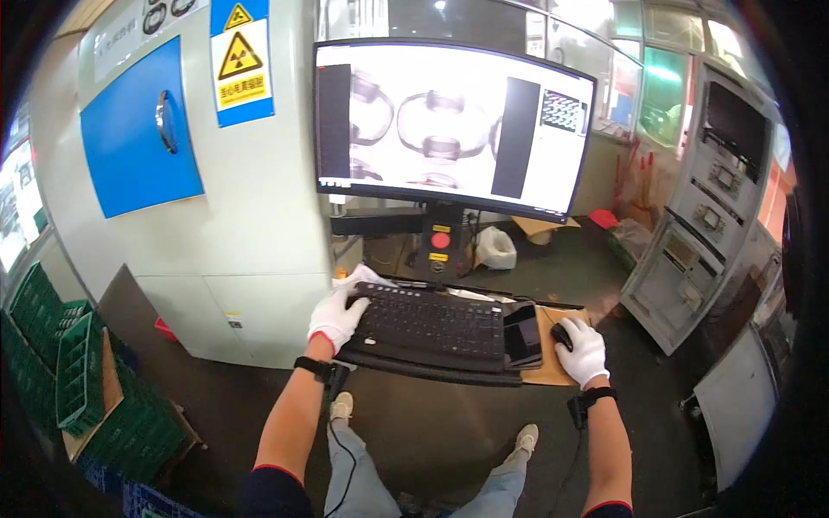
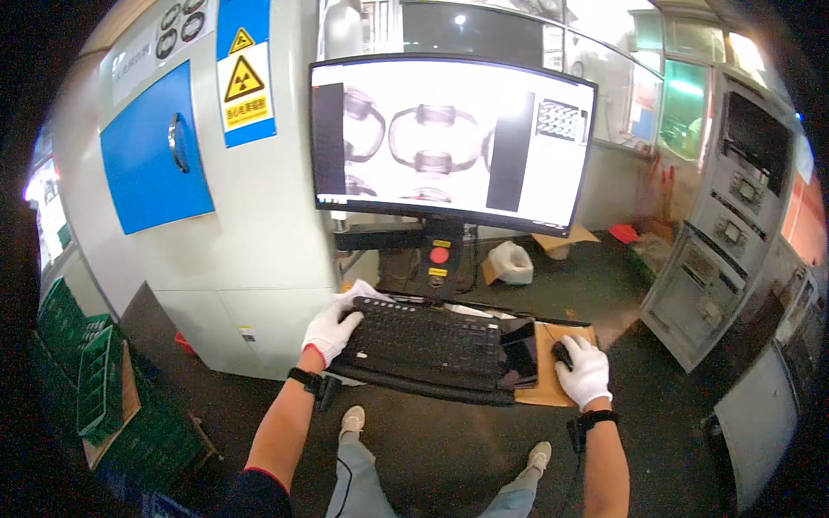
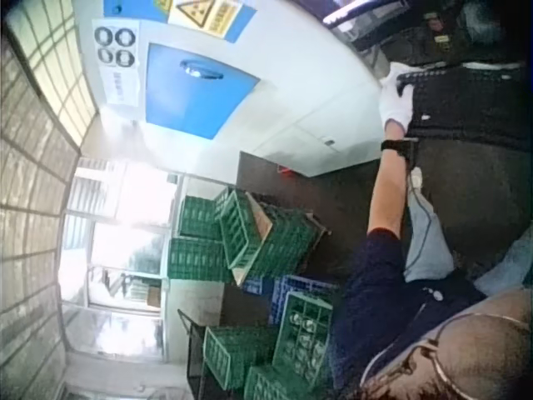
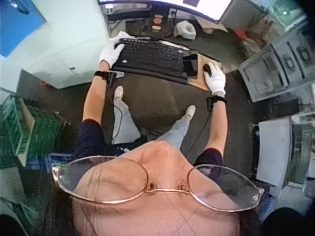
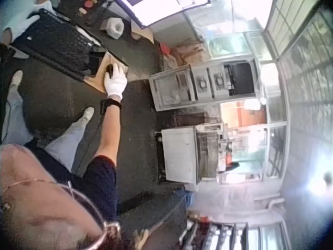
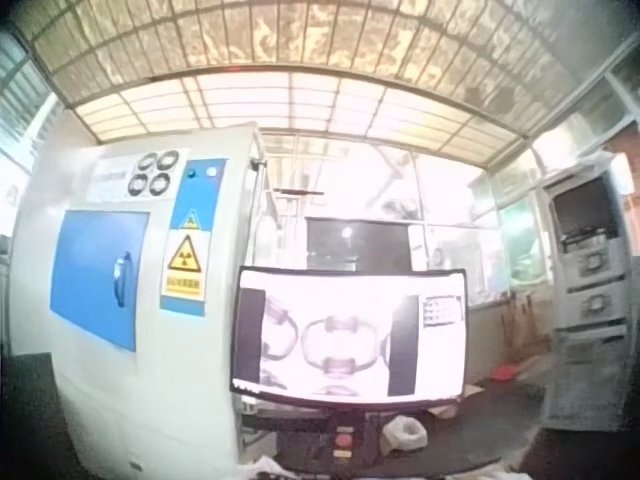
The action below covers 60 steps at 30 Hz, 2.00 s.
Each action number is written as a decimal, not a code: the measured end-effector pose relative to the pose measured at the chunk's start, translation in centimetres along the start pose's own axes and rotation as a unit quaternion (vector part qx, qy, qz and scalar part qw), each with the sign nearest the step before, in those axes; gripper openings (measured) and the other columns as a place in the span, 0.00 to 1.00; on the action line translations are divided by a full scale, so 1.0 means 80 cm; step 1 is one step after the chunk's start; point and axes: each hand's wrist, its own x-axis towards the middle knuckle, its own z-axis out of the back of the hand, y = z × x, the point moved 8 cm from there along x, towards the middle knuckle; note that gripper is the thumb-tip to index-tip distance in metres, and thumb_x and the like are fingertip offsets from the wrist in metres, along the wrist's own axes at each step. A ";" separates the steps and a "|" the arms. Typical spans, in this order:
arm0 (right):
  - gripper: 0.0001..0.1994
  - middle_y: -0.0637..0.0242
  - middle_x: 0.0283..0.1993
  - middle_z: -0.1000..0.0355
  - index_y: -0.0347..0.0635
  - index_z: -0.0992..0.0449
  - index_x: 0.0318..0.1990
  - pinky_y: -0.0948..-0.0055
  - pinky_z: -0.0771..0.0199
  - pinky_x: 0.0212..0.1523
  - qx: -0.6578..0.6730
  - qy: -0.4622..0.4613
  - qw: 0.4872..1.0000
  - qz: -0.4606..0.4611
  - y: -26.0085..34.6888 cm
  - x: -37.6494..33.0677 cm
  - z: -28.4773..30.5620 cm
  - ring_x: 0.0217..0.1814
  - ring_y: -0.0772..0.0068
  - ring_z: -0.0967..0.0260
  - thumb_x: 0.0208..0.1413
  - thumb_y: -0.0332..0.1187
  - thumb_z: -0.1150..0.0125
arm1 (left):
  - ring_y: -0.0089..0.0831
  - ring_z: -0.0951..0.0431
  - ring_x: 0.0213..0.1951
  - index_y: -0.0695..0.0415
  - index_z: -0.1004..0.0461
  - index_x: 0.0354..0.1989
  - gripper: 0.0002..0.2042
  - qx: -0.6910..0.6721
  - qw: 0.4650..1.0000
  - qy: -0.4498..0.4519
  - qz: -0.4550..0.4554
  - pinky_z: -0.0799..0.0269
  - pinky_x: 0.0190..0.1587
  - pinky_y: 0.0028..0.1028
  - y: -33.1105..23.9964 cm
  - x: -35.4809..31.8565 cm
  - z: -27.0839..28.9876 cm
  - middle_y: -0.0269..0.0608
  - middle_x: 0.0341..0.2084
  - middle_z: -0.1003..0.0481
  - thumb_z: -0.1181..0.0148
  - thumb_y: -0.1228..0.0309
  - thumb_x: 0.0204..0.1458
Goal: Inspecting industrial metal parts using an X-ray inspection machine and dedicated software on a computer monitor.
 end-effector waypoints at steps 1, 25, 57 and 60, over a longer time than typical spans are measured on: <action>0.27 0.53 0.61 0.17 0.45 0.17 0.63 0.48 0.17 0.60 -0.003 0.000 1.000 0.002 0.002 0.002 -0.002 0.57 0.41 0.17 0.54 0.36 0.24 | 0.58 0.16 0.62 0.52 0.18 0.67 0.26 -0.001 1.000 0.005 0.005 0.22 0.66 0.48 0.004 0.003 -0.002 0.57 0.58 0.14 0.34 0.51 0.67; 0.23 0.57 0.60 0.17 0.54 0.16 0.61 0.49 0.16 0.57 -0.016 0.019 1.000 0.019 0.000 0.005 -0.006 0.54 0.44 0.16 0.57 0.38 0.25 | 0.59 0.15 0.60 0.55 0.17 0.63 0.24 0.006 1.000 -0.012 0.017 0.21 0.65 0.50 0.017 0.008 -0.007 0.58 0.55 0.14 0.32 0.52 0.66; 0.23 0.57 0.56 0.17 0.50 0.18 0.60 0.49 0.16 0.55 -0.004 0.012 1.000 0.017 0.012 0.010 0.001 0.55 0.44 0.17 0.55 0.37 0.26 | 0.58 0.14 0.59 0.59 0.17 0.63 0.24 -0.049 0.999 -0.018 0.002 0.21 0.65 0.47 0.033 0.011 -0.014 0.60 0.55 0.14 0.31 0.56 0.66; 0.23 0.57 0.57 0.17 0.50 0.18 0.60 0.49 0.15 0.56 0.002 0.005 1.000 0.020 0.013 0.012 0.001 0.55 0.44 0.17 0.55 0.37 0.26 | 0.57 0.14 0.59 0.60 0.17 0.64 0.24 -0.077 0.997 -0.010 0.015 0.21 0.65 0.47 0.039 0.013 -0.018 0.60 0.56 0.14 0.31 0.56 0.66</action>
